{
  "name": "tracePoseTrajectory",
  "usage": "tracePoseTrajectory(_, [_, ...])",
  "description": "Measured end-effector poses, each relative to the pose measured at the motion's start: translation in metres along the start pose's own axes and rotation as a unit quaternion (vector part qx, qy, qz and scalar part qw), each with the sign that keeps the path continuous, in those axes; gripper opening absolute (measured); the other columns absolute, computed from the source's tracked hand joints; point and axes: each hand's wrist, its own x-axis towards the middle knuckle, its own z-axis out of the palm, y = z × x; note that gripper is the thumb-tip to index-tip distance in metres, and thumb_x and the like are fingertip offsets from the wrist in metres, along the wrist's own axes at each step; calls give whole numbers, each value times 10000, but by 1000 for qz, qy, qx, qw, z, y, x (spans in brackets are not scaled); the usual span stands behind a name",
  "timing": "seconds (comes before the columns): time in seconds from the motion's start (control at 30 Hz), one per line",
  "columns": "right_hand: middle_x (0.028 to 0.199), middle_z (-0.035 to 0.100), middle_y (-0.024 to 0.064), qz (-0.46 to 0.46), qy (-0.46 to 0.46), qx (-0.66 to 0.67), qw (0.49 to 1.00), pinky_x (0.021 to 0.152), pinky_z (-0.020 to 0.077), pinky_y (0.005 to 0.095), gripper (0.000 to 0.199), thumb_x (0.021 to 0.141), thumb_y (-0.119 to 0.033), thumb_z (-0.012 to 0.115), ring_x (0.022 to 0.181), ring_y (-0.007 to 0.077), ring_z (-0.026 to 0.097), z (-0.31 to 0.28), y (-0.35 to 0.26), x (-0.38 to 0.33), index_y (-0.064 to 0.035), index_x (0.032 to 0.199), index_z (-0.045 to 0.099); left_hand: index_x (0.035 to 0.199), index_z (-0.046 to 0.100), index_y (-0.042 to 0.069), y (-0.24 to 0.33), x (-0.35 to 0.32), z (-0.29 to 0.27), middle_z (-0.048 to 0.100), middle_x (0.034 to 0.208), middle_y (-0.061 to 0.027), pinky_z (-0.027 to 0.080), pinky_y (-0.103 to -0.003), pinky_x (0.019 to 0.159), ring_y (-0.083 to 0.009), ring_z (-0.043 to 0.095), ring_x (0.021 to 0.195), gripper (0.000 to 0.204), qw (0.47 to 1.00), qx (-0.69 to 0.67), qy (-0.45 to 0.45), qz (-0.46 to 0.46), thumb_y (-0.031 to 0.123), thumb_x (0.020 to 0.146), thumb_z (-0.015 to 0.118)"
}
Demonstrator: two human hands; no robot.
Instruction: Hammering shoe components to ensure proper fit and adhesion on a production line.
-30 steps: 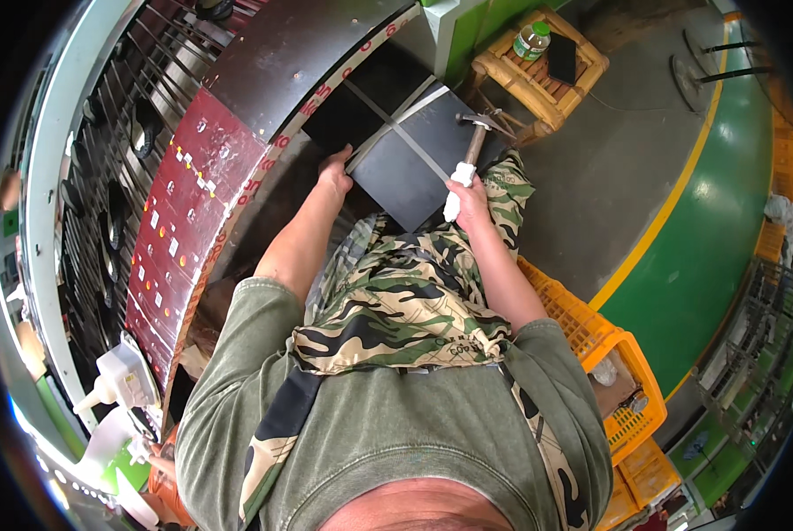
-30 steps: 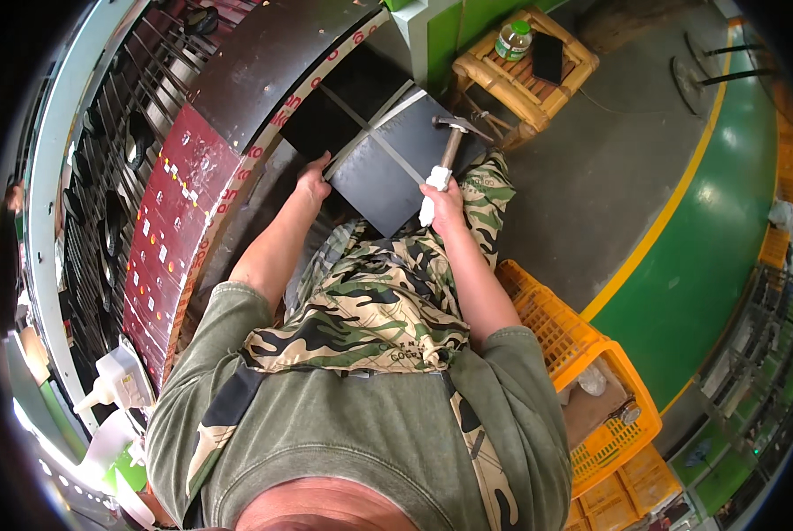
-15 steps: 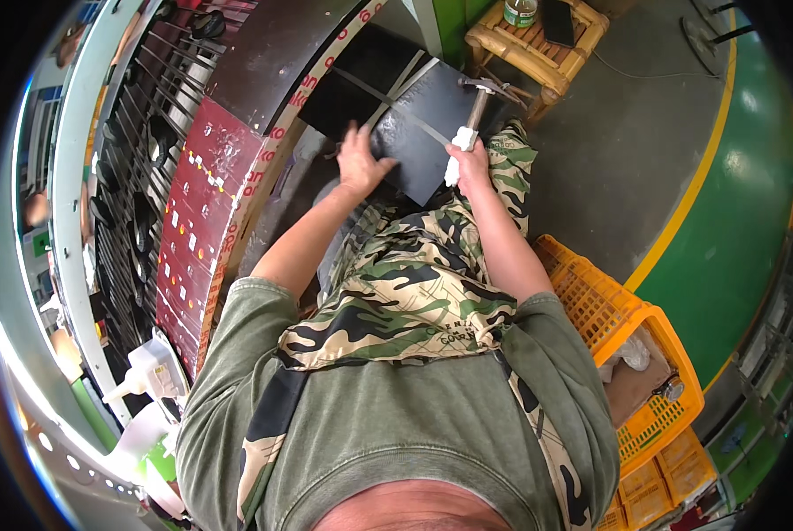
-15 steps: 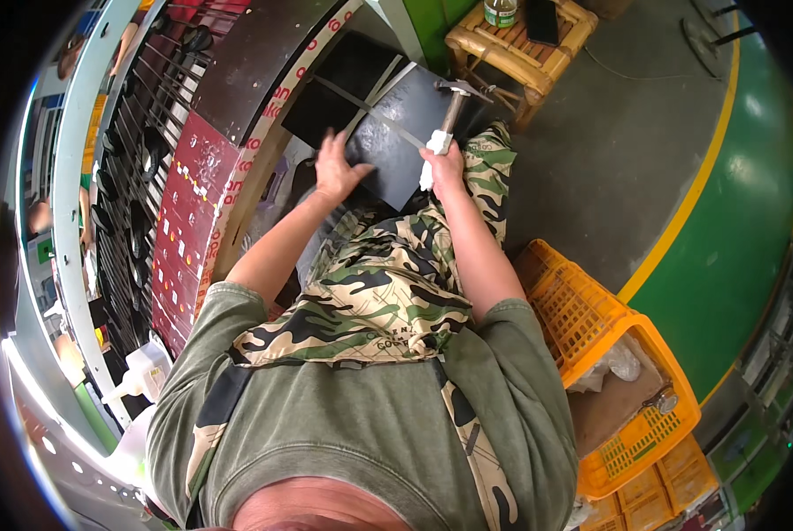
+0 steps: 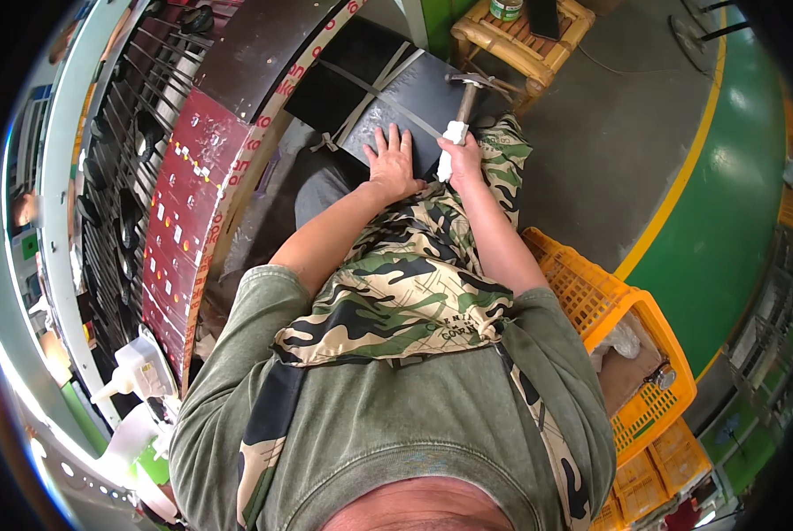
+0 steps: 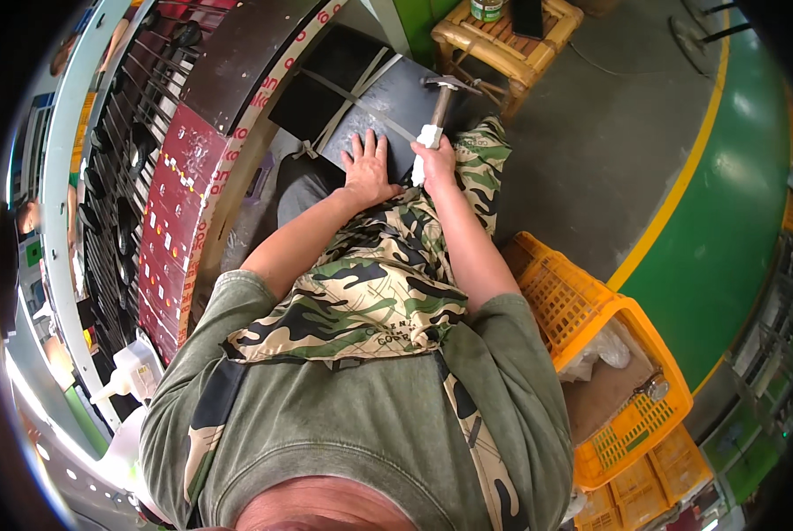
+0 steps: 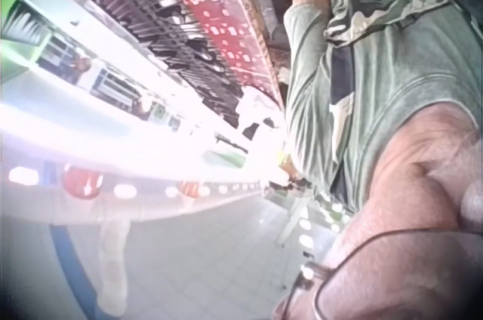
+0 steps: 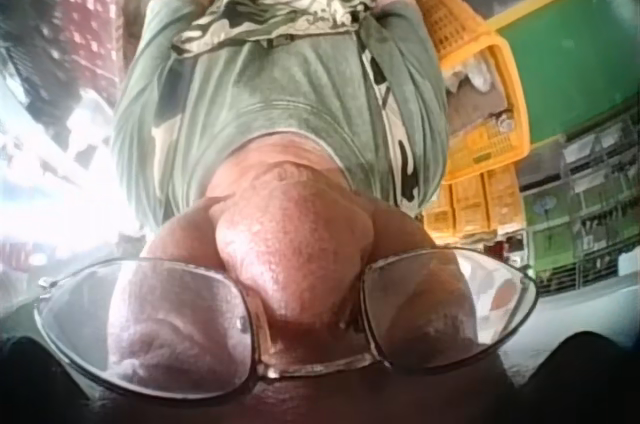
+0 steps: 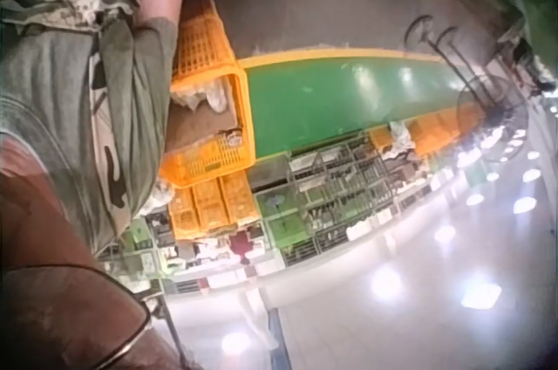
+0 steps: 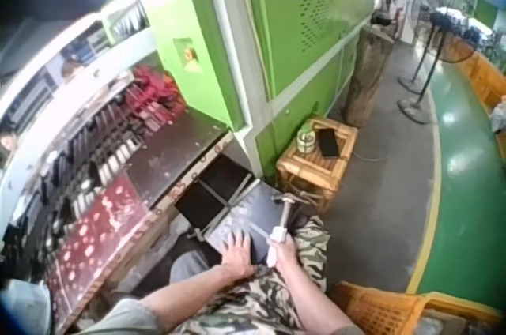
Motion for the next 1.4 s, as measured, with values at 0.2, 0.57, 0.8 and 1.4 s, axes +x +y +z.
tracePoseTrajectory(0.2, [942,618,80,-33,151,57,986,591,530,332,244,872,-15,680,695,194,618,1,-30,-59,-52,1070,543,1572,188,28,-3,-2,0,114,1644,-225,176,-703,1144,-495,79,1504,1191,1000,-12,8,-10,516,696,829])
tracePoseTrajectory(0.57, [743,589,68,31,84,122,989,492,507,376,168,905,-129,686,583,218,602,0,-35,-78,-60,955,541,1578,181,23,-12,7,7,97,1643,-243,181,-715,1140,-508,69,1501,1197,1000,-9,10,-12,510,692,820])
tracePoseTrajectory(0.8, [769,592,86,137,70,144,978,526,539,427,155,874,-48,683,615,246,622,26,-20,-75,-52,959,553,1579,161,24,-10,15,9,103,1647,-227,168,-682,1165,-479,60,1513,1242,999,-18,41,-15,515,669,848])
tracePoseTrajectory(1.4, [782,602,84,118,33,155,980,500,549,409,185,877,-86,712,606,229,623,15,-21,-56,-40,982,567,1579,155,49,-13,16,-2,129,1652,-191,229,-647,1169,-463,113,1508,1276,999,7,23,-30,477,632,895])
